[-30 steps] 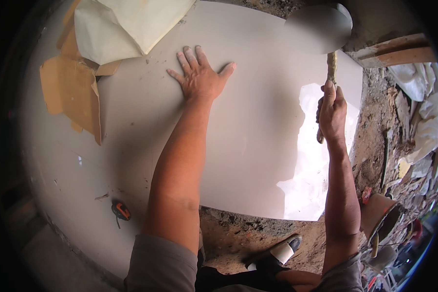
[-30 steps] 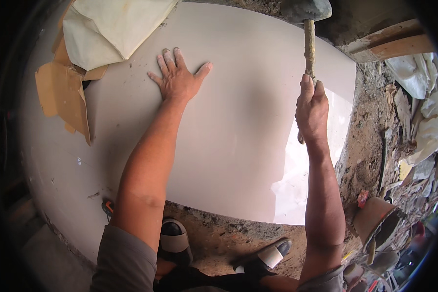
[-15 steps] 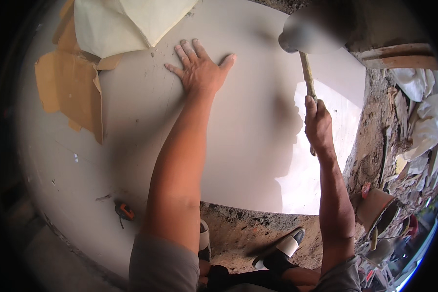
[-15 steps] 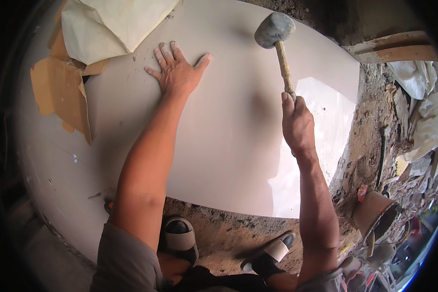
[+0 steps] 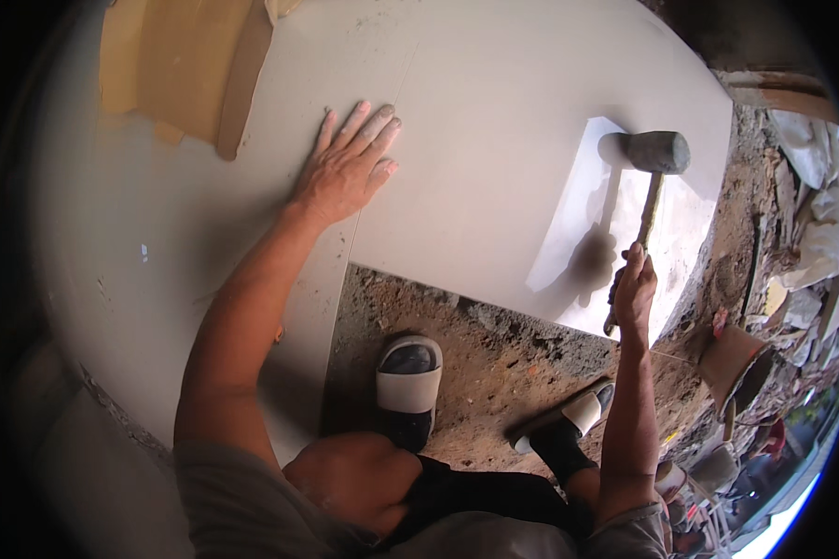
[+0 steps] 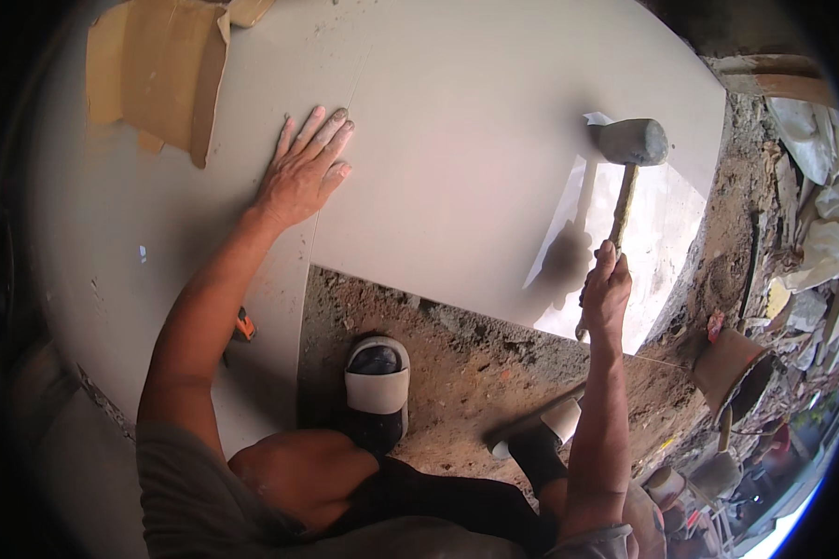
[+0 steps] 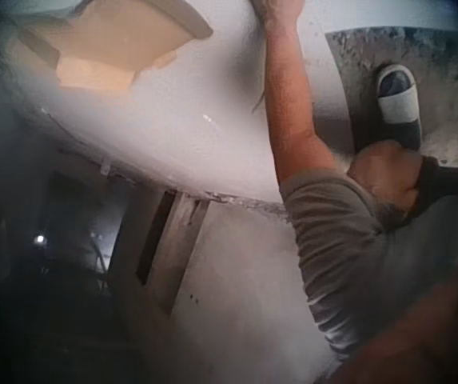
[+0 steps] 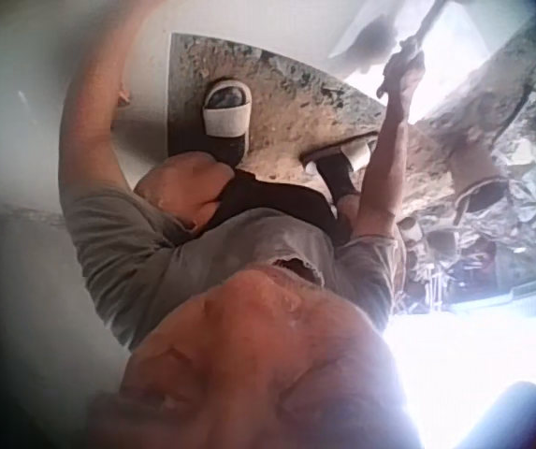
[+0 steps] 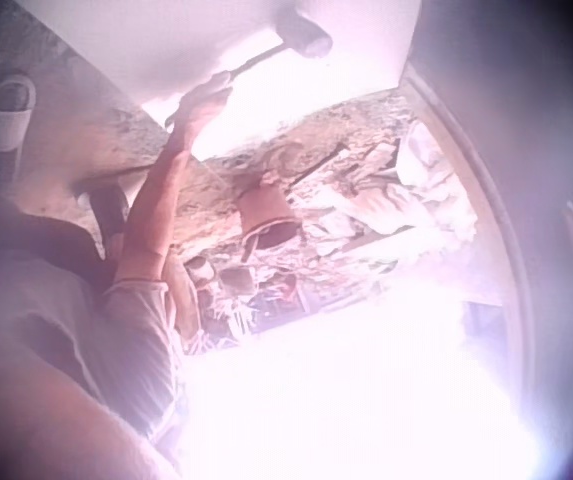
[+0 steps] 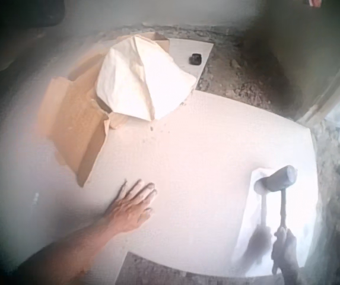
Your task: The person spreads cement on the floor using a trowel, then places a large white tile onto the cement and taps it with a rubber mallet to level it. The person continues to adjust the tile and tap it into place.
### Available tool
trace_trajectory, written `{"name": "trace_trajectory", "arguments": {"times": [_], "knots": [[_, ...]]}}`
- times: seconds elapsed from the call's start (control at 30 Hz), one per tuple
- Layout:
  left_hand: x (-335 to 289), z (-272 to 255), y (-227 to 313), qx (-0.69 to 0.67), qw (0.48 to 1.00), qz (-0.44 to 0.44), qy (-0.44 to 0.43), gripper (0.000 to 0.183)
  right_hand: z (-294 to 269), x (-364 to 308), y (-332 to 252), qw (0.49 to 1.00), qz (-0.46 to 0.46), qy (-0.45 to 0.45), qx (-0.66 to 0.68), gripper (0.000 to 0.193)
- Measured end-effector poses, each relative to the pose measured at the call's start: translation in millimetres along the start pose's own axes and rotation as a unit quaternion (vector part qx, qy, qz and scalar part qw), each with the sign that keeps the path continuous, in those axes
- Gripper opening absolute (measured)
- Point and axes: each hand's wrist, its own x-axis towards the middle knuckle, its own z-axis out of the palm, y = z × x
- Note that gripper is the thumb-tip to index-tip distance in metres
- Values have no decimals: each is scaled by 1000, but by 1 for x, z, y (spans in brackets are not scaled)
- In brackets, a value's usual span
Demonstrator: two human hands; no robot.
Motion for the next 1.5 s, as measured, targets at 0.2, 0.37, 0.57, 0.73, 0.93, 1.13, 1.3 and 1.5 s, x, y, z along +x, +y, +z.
{"name": "trace_trajectory", "arguments": {"times": [0.2, 0.37, 0.57, 0.73, 0.93, 1.13, 1.3, 1.5], "knots": [[-51, -6, -20, 17, 1000, 10, -10, 57, 8, -21, 2, 1000, 3, -1, 5, 59], [-62, -15, -11, 9, 998, -11, -63, 70, 15, -41, -1, 999, -7, -14, -34, 63], [-83, -20, -14, -3, 997, -6, -80, 75, 26, -50, -3, 999, -12, -46, -10, 65], [-76, -24, -12, 9, 996, -34, -79, 72, 34, -57, -10, 991, -40, -125, -22, 67], [-48, -20, 4, 10, 997, -42, -68, 75, 25, -67, -19, 986, -58, -140, -72, 65], [-46, -22, 5, 14, 994, -41, -105, 79, 28, -81, -19, 984, 26, -160, 75, 64], [-45, -28, -1, 10, 995, -31, -98, 76, 8, -63, -35, 971, -93, -207, -69, 69], [-46, -28, -6, 35, 996, 11, -85, 73, -149, -63, -26, 900, -219, -149, -346, 45]]}}
